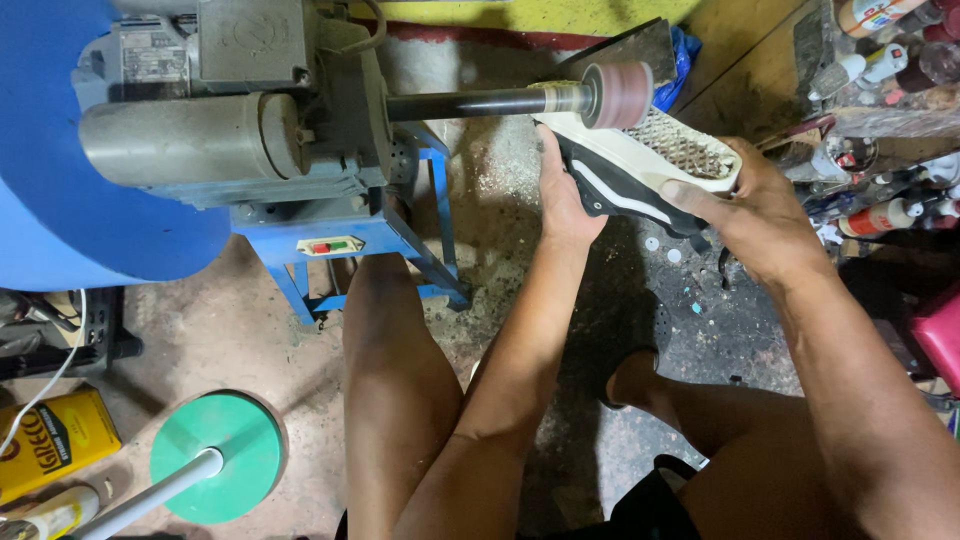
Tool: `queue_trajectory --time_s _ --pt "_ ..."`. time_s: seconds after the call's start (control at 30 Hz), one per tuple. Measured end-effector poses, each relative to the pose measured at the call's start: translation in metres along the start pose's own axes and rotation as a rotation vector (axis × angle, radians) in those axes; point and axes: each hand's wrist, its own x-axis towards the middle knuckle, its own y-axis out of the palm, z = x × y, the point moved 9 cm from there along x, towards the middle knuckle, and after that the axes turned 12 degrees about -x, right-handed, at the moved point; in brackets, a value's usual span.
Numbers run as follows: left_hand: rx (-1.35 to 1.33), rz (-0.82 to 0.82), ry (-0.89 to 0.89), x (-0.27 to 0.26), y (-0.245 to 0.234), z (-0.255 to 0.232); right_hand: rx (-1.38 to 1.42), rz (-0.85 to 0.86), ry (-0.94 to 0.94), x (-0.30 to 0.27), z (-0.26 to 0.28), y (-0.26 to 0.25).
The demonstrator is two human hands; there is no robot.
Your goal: The person holds a white and black slipper against a rotating grinding wheel, repeatedly pressing the sole and edges to smooth or shape the material. The person rotates the slipper to treat different areas of the sole and side edges.
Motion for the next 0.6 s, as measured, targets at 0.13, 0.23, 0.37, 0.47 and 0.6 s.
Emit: queue_trajectory --time_s 0.13,0.23,0.37,0.47,0.6 --pt "-0.009 -0.004 0.031 -0.003 -0.001 0.004 0.098 0.015 -0.067 -0.001 -0.002 -0.001" --pt "-0.048 0.072 0.018 -0.008 0.006 0.013 0.135 0.023 -0.082 -0.005 -0.009 -0.005" --pt "-0.016 -0.006 0.007 -0.016 0.002 0.022 0.089 0.008 -0.065 -0.009 -0.018 -0.013" --pt "-0.022 0.053 0.024 -0.023 0.008 0.028 0.068 -0.001 -0.078 -0.015 -0.023 -0.019" --pt "-0.103 0.078 -0.021 -0.026 0.010 0.040 -0.049 0.003 -0.071 -0.017 -0.028 -0.028"
